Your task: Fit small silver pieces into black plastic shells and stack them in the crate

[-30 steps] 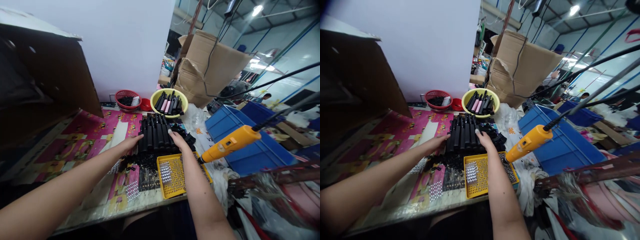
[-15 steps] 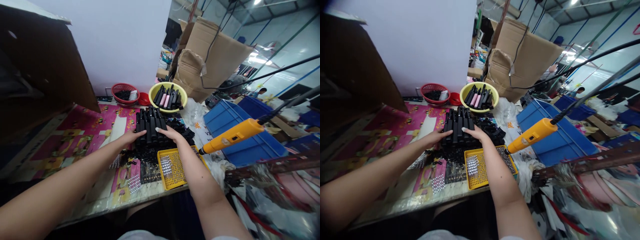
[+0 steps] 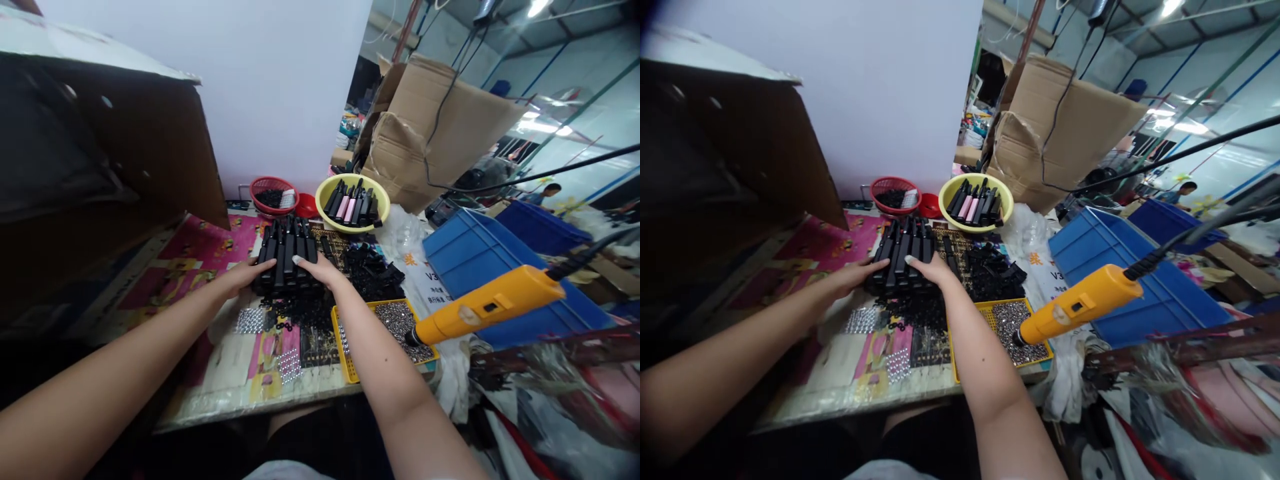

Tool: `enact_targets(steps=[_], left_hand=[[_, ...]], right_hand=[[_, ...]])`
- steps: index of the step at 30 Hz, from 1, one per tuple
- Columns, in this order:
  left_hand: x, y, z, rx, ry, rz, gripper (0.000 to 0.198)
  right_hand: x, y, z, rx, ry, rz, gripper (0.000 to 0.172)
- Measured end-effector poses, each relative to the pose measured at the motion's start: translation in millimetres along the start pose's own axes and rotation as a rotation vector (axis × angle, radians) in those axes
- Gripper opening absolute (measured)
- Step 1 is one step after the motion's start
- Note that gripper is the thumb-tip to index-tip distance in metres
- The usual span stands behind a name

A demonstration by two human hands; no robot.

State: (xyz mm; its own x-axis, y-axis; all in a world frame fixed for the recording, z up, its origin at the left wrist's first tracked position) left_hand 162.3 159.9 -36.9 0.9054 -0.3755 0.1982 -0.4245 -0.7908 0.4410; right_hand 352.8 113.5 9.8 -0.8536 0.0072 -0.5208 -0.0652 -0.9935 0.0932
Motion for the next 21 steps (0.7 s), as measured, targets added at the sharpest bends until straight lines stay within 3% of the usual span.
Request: enact_targets(steps=[6,11,15,21], left_hand=[[-13.5,10,0,0.083,-0.170,-0.095,0.071],[-24.0,9,-11,0.166,-0.449,-0.324,0.055],[-36.2,12,-18,0.123,-0.578,-0.414,0.038],[-51.3,24,-14,0.073,-0.563,-0.405,0.032]], right_hand=[[12,2,-3,-0.016,0.066,-0.006,0.061],[-7,26,-16,0.043,0.229,-0.284,0.066],[-18,72,-18,-0.039,0.206,-0.280,0.049],[-20,160,-14,-0.116,0.331,-0.152,0.030]])
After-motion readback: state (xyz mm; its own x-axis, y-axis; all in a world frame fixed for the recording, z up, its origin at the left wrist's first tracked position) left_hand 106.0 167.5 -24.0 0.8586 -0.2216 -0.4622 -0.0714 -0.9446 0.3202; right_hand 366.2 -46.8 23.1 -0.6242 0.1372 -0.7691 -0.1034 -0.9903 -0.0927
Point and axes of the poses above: each hand's wrist, its own y-axis away from the middle knuckle, its own x-axis out of the palm, z = x × y, the point moved 4 cm from there along -y, towards the middle knuckle, and after that the axes turned 13 degrees about y, right-handed, at the moved point
